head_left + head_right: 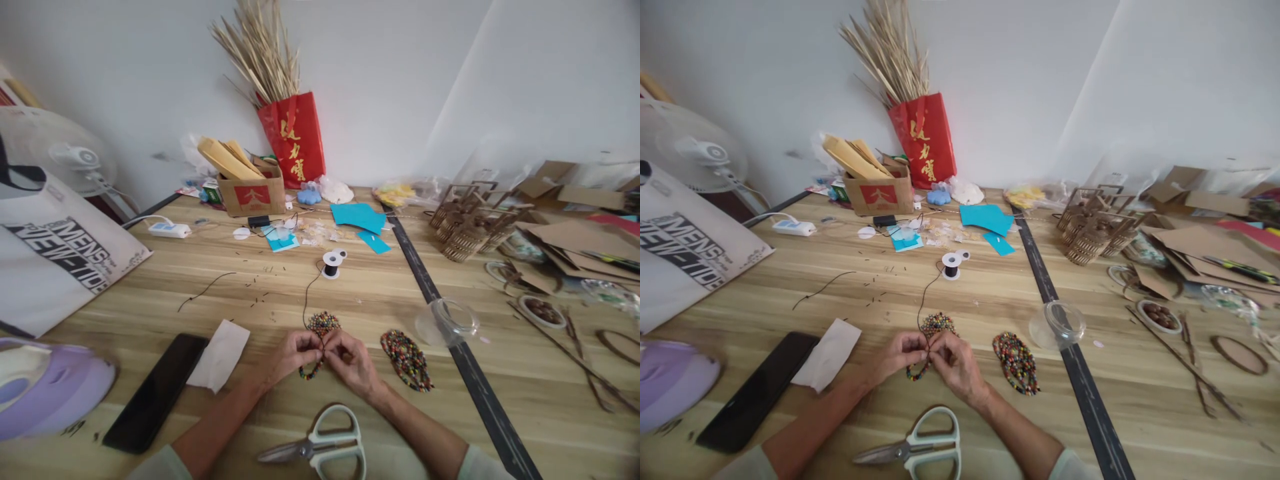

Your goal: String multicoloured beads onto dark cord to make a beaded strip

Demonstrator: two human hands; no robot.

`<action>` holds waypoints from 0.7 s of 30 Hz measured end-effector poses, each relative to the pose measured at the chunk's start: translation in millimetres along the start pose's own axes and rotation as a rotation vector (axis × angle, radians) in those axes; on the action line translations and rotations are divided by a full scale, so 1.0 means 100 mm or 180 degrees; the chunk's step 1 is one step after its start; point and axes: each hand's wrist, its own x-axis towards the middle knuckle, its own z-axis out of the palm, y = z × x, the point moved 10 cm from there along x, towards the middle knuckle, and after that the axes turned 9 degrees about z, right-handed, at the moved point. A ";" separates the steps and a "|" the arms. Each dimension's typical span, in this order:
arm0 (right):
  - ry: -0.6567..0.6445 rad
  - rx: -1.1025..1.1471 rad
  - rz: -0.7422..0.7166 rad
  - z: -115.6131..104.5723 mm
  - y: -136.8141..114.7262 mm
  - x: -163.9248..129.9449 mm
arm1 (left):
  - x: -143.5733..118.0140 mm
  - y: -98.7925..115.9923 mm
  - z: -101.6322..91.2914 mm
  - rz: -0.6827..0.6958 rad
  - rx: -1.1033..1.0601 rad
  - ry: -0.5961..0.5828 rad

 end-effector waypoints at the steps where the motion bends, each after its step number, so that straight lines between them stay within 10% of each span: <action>1: -0.0012 -0.0020 -0.0017 0.00 -0.02 0.00 | 0.00 0.00 0.01 -0.0007 -0.0021 -0.0013; 21: -0.0016 0.0039 -0.0007 0.02 -0.06 -0.02 | -0.02 0.06 0.00 -0.0065 -0.0326 0.0091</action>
